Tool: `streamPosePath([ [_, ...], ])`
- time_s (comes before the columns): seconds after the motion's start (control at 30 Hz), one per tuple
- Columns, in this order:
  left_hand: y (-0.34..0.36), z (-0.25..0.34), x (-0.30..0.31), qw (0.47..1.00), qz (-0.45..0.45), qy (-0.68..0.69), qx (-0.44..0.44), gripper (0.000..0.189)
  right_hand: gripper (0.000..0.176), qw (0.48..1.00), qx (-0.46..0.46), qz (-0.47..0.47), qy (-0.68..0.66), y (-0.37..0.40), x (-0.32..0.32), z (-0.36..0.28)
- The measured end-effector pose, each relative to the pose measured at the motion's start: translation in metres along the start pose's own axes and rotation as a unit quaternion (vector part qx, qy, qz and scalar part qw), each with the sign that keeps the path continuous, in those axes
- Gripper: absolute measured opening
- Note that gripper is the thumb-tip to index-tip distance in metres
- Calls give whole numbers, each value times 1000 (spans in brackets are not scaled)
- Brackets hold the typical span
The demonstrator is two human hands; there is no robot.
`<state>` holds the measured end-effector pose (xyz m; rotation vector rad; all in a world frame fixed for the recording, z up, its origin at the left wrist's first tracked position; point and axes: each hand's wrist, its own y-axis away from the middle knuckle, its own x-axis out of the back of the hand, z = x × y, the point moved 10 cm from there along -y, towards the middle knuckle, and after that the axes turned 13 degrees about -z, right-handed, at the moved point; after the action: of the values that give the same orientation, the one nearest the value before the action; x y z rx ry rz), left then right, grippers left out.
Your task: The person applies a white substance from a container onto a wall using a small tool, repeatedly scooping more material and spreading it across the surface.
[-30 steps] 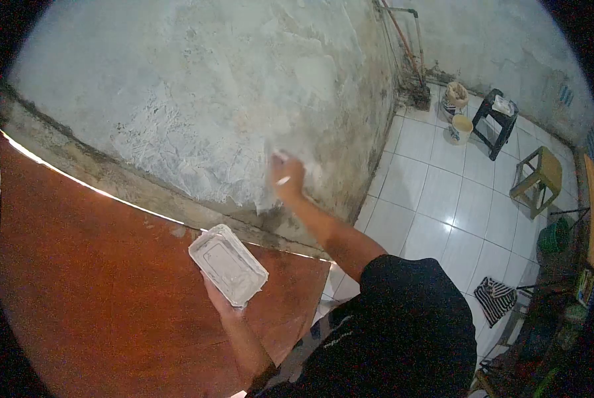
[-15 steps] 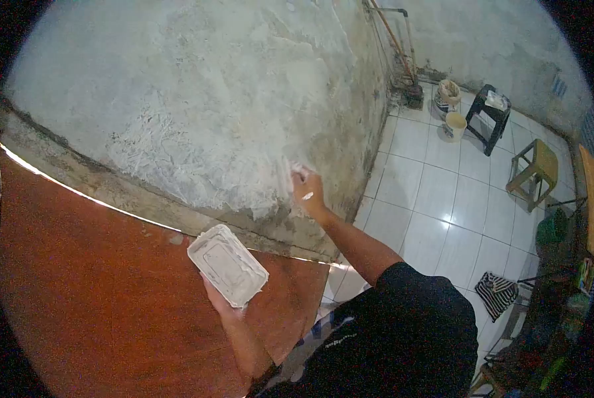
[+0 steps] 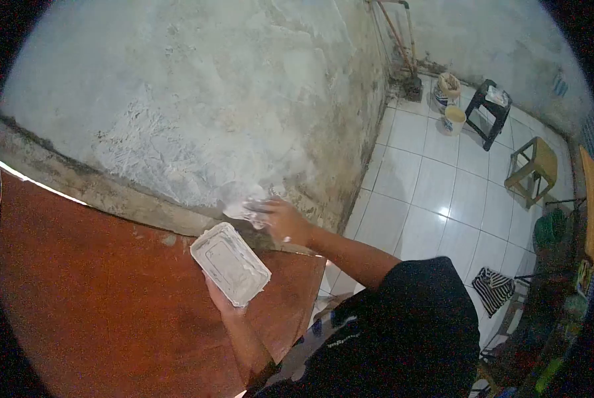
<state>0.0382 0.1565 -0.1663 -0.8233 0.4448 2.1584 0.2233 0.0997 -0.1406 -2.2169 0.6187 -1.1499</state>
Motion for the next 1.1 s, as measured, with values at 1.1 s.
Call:
streamPosePath([
  [1.1, -30, -36, -15, 997, -45, -64, 2, 51, 19, 811, -514, 151, -236, 101, -11, 238],
])
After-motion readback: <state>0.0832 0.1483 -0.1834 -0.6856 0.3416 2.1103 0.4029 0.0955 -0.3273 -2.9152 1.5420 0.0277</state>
